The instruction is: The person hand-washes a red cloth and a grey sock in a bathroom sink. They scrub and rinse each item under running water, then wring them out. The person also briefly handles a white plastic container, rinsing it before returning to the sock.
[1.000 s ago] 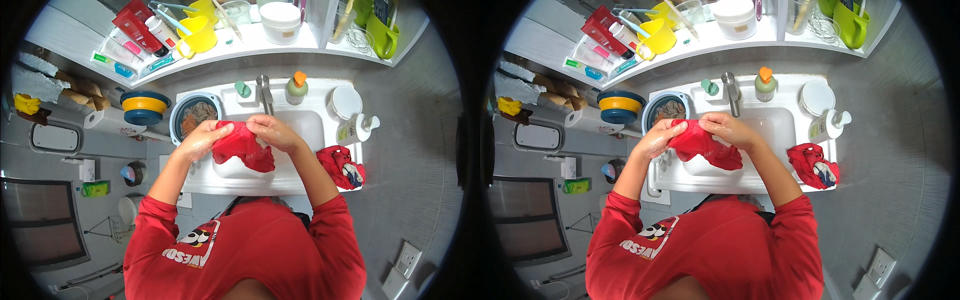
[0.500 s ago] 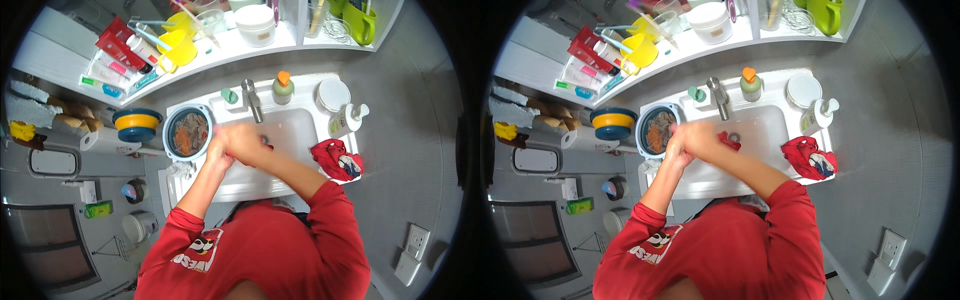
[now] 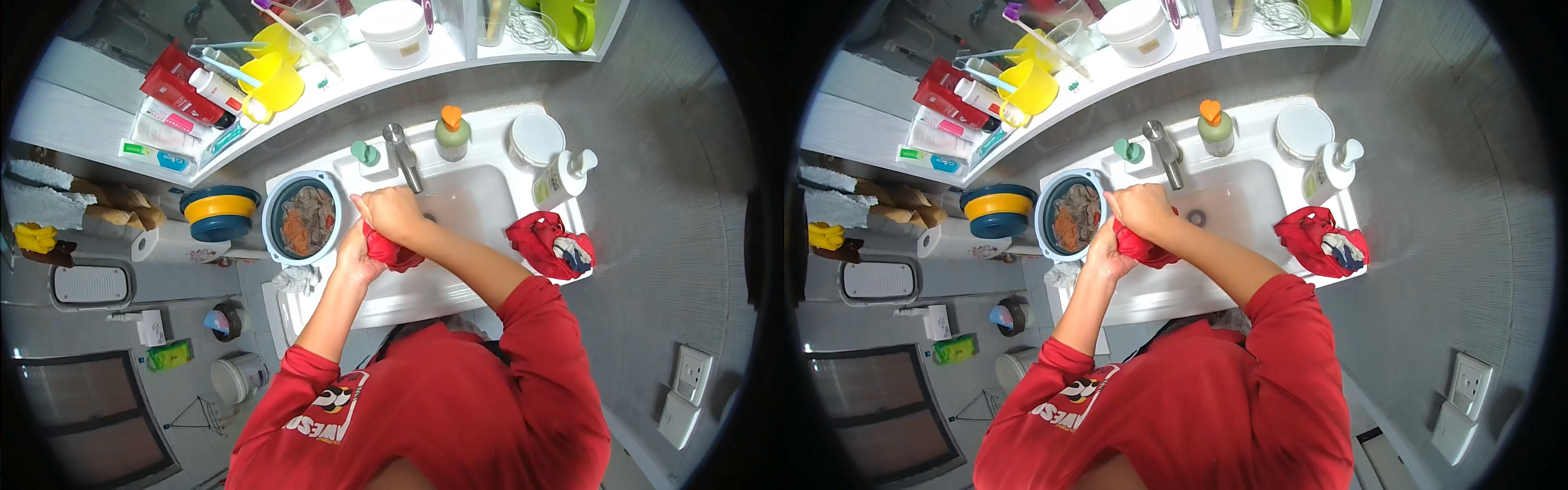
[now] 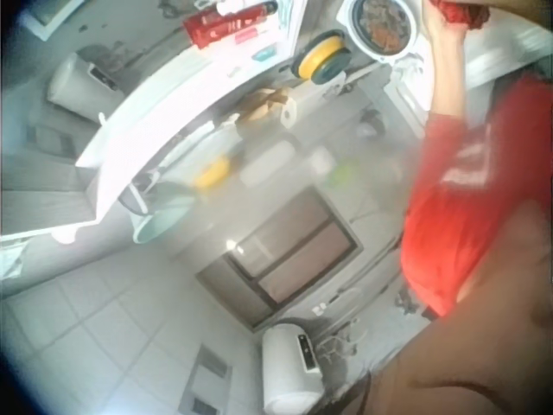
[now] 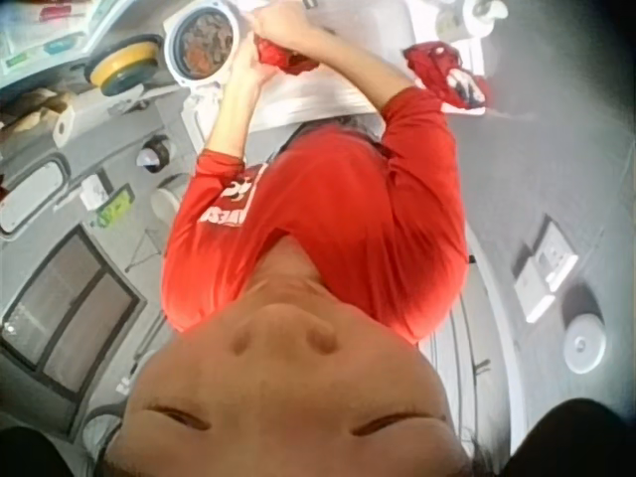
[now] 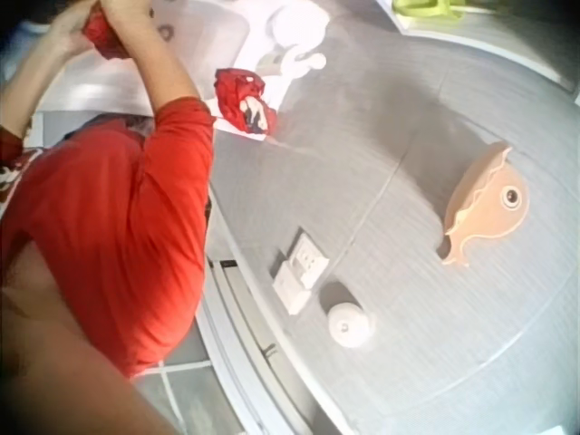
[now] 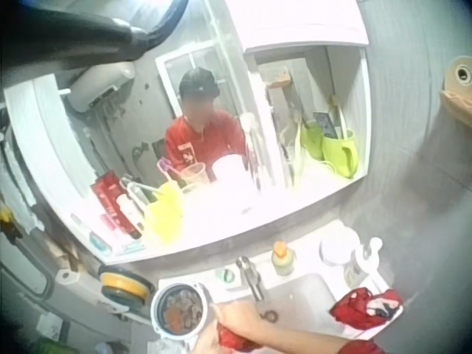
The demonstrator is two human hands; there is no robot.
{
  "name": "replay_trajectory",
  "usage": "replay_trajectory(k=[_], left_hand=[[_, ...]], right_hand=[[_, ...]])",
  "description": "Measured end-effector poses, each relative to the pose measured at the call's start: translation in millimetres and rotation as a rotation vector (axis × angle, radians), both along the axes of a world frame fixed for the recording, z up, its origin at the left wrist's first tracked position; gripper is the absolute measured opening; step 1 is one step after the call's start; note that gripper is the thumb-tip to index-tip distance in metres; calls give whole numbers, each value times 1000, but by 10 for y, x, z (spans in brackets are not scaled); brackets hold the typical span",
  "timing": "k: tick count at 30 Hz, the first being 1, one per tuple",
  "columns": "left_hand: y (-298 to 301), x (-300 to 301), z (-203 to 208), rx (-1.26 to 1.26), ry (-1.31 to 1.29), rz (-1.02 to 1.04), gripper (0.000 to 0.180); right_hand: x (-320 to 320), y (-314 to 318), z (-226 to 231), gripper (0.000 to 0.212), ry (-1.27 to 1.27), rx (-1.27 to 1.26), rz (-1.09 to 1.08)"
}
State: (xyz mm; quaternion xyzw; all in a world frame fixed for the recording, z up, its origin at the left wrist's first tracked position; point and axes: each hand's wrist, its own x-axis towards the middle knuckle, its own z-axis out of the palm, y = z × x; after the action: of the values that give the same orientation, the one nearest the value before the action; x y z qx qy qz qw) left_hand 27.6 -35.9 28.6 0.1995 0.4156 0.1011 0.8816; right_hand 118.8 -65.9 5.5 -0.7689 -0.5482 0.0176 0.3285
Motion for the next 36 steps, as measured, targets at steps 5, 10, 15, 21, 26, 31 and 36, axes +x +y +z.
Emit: replay_trajectory(k=[5, 10, 15, 21, 26, 31, 36], left_hand=[[-17, -33, 30, -21, -42, -60, 35], [100, -18, -184, 0, -114, -90, 35], [13, -93, -65, -7, -113, -25, 31], [167, -172, 354, 261, -86, -131, 34], [283, -323, 450, 373, -149, -439, 33], [253, -280, 386, 760, -274, -264, 23], [267, -283, 418, 773, -303, -106, 24]], right_hand=[[-358, -69, 98, 38, -70, 28, 145], [-279, -91, 3, 33, -47, -45, 208], [-45, -56, 66, 35, -17, -40, 59], [379, -349, 200, 45, 1427, 74, 159], [307, -485, 507, 43, 1491, 58, 207], [281, -552, 554, 39, 1385, -45, 350], [489, -632, 275, 28, 1107, -287, 445]])
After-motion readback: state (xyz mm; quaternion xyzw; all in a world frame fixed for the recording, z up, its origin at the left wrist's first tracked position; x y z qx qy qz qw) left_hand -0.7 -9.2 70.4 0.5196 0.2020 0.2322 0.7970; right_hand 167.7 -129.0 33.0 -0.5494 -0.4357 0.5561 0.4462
